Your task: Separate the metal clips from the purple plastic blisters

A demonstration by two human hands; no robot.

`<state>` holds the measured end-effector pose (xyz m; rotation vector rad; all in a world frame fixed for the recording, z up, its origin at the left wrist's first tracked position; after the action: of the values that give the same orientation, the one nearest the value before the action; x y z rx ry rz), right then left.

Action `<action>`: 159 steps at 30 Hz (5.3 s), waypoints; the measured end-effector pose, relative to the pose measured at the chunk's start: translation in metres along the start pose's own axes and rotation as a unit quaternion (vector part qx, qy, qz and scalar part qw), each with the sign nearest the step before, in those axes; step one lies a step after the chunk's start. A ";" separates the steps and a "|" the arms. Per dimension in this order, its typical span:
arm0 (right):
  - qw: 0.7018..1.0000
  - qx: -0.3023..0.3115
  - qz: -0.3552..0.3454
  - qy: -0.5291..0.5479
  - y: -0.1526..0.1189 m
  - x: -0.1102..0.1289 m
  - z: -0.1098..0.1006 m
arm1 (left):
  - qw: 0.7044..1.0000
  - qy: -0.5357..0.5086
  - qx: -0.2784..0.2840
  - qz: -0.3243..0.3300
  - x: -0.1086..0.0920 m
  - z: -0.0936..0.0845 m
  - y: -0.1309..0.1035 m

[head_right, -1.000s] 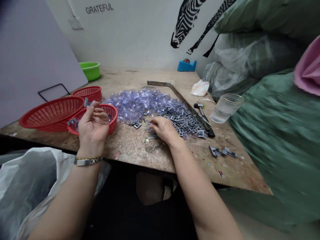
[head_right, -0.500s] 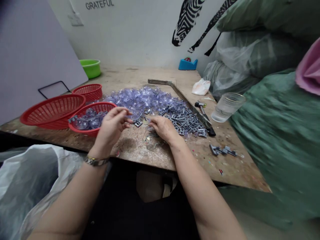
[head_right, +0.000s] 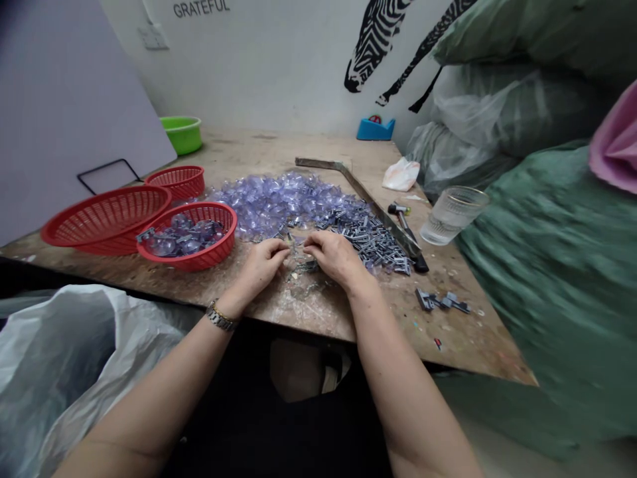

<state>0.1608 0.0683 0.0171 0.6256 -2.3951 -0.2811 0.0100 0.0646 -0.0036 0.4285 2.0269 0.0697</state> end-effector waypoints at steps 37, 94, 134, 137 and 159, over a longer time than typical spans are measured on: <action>0.982 -0.159 0.096 0.025 -0.045 -0.003 -0.001 | 0.990 -0.137 -0.004 -0.020 0.015 0.001 -0.008; 0.960 -0.131 0.056 -0.241 -0.046 0.017 0.003 | 0.984 -0.171 0.010 -0.045 0.012 0.003 -0.012; 0.950 -0.210 0.103 0.205 -0.049 0.008 0.002 | 0.867 -0.460 0.121 -0.146 -0.010 0.026 -0.011; 0.945 -0.216 0.107 0.221 -0.049 0.007 -0.002 | 0.856 -0.473 0.143 -0.152 -0.016 0.029 -0.010; 0.899 -0.188 0.159 0.362 -0.031 -0.008 -0.018 | 0.882 -0.449 0.136 -0.050 -0.032 0.030 0.028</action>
<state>0.1889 0.0445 0.0163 0.1076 -1.6191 -0.2938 0.0566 0.0765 0.0156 0.4214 1.1269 -0.4155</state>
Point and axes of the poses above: each hand's wrist, its own y-axis towards the middle knuckle, its own z-axis out of the palm, x = y × z, the point moved 6 cm from there along y, towards the middle knuckle, and after that the axes turned 5 degrees about x, right-handed, at the moved point
